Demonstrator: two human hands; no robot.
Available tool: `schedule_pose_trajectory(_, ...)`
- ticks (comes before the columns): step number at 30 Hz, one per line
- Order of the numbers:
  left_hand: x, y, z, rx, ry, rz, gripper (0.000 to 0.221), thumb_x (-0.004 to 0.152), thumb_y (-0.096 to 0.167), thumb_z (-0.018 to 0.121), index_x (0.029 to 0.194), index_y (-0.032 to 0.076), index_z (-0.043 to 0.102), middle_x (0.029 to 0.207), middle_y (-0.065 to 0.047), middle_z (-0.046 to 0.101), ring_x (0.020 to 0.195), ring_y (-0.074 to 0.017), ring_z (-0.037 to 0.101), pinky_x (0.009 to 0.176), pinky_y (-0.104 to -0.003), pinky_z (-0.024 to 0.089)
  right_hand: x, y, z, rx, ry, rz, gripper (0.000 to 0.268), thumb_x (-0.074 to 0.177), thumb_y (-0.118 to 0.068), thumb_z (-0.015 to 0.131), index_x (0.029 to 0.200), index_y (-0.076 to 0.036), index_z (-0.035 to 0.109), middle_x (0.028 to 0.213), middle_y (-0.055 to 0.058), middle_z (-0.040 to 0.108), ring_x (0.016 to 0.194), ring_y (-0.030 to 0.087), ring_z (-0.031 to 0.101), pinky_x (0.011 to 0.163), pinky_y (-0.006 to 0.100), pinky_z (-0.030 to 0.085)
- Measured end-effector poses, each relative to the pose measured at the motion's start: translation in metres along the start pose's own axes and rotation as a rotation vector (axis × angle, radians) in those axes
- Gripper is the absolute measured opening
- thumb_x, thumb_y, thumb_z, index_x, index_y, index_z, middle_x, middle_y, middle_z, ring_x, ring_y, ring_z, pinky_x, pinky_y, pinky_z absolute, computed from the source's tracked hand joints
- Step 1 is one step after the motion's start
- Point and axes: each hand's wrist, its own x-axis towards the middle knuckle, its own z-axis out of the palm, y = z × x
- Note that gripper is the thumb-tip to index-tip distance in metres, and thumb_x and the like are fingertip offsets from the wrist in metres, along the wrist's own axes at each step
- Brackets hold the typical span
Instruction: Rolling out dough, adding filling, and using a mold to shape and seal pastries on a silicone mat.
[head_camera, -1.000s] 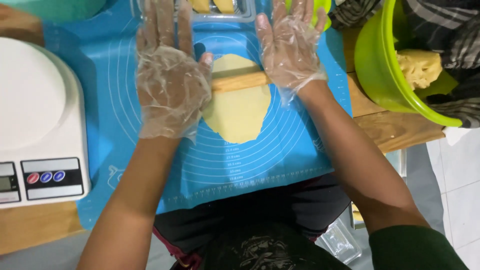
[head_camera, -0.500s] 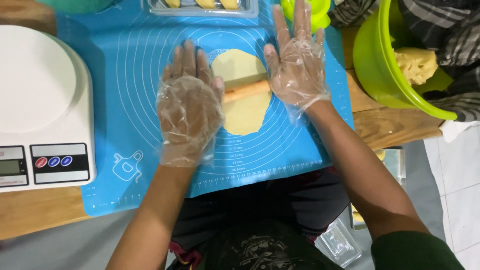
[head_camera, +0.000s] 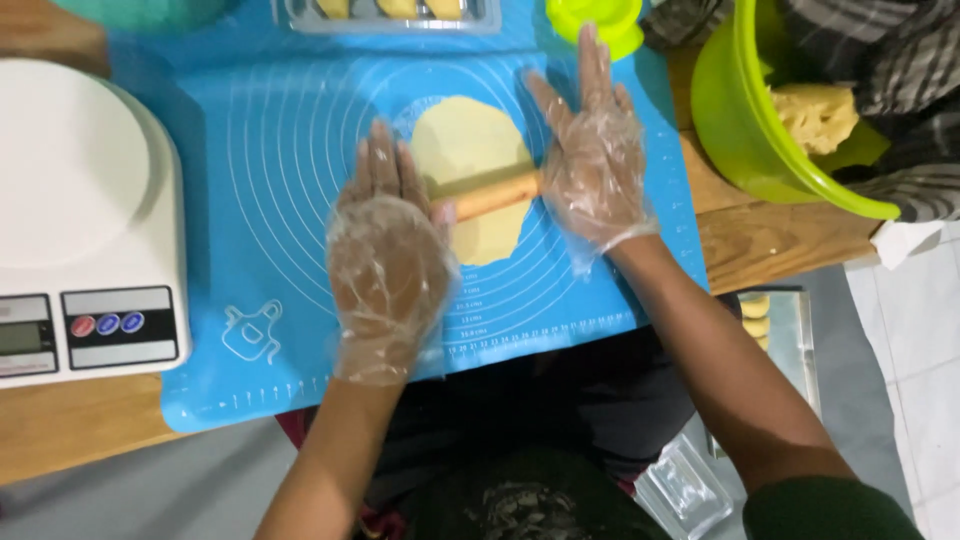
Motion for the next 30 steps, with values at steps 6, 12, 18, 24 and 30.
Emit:
schedule_pose_trajectory(6, -0.023, 0.007, 0.011, -0.053, 0.200, -0.002, 0.062, 0.112, 0.030, 0.036, 0.162, -0.002, 0.020, 0.170, -0.019, 0.020, 0.160, -0.0309, 0.018, 0.133, -0.042, 0.025, -0.014, -0.006, 0.001, 0.078, 0.139, -0.094, 0.070, 0.099, 0.011, 0.049, 0.162, -0.016, 0.048, 0.172, 0.007, 0.007, 0.163, 0.037, 0.015, 0.133, 0.058, 0.037)
schedule_pose_trajectory(12, -0.034, 0.012, 0.001, -0.068, 0.098, 0.003, 0.068, 0.112, 0.037, 0.039, 0.162, -0.002, 0.014, 0.171, -0.021, 0.017, 0.160, -0.0334, 0.021, 0.130, -0.044, 0.027, -0.024, -0.004, 0.003, 0.036, 0.016, -0.005, 0.057, 0.107, -0.017, 0.049, 0.163, -0.019, 0.042, 0.171, 0.010, 0.008, 0.161, 0.032, 0.008, 0.131, 0.060, 0.012)
schedule_pose_trajectory(18, -0.040, 0.019, -0.003, -0.010, 0.112, 0.018, 0.068, 0.111, 0.040, 0.034, 0.162, -0.001, 0.018, 0.171, -0.018, 0.019, 0.159, -0.0309, 0.020, 0.128, -0.043, 0.030, -0.026, -0.002, -0.005, 0.094, 0.029, -0.037, 0.066, 0.101, -0.003, 0.047, 0.163, -0.024, 0.036, 0.172, 0.011, 0.012, 0.161, 0.034, 0.007, 0.130, 0.063, 0.003)
schedule_pose_trajectory(24, -0.054, 0.022, -0.001, -0.039, 0.073, 0.024, 0.071, 0.110, 0.044, 0.030, 0.164, 0.002, 0.013, 0.172, -0.016, 0.013, 0.160, -0.0294, 0.017, 0.128, -0.043, 0.024, -0.028, -0.008, -0.014, 0.003, -0.056, 0.020, 0.058, 0.104, -0.030, 0.033, 0.160, -0.012, 0.037, 0.167, 0.012, 0.031, 0.155, 0.032, 0.028, 0.121, 0.068, 0.009)
schedule_pose_trajectory(30, -0.065, 0.031, 0.003, 0.048, 0.090, 0.008, 0.077, 0.109, 0.051, 0.037, 0.164, 0.003, 0.013, 0.172, -0.015, 0.013, 0.160, -0.0288, 0.020, 0.127, -0.042, 0.030, -0.035, -0.021, -0.032, 0.105, -0.048, 0.055, 0.075, 0.089, 0.003, 0.043, 0.161, -0.015, 0.033, 0.168, 0.013, 0.026, 0.157, 0.038, 0.024, 0.121, 0.073, 0.007)
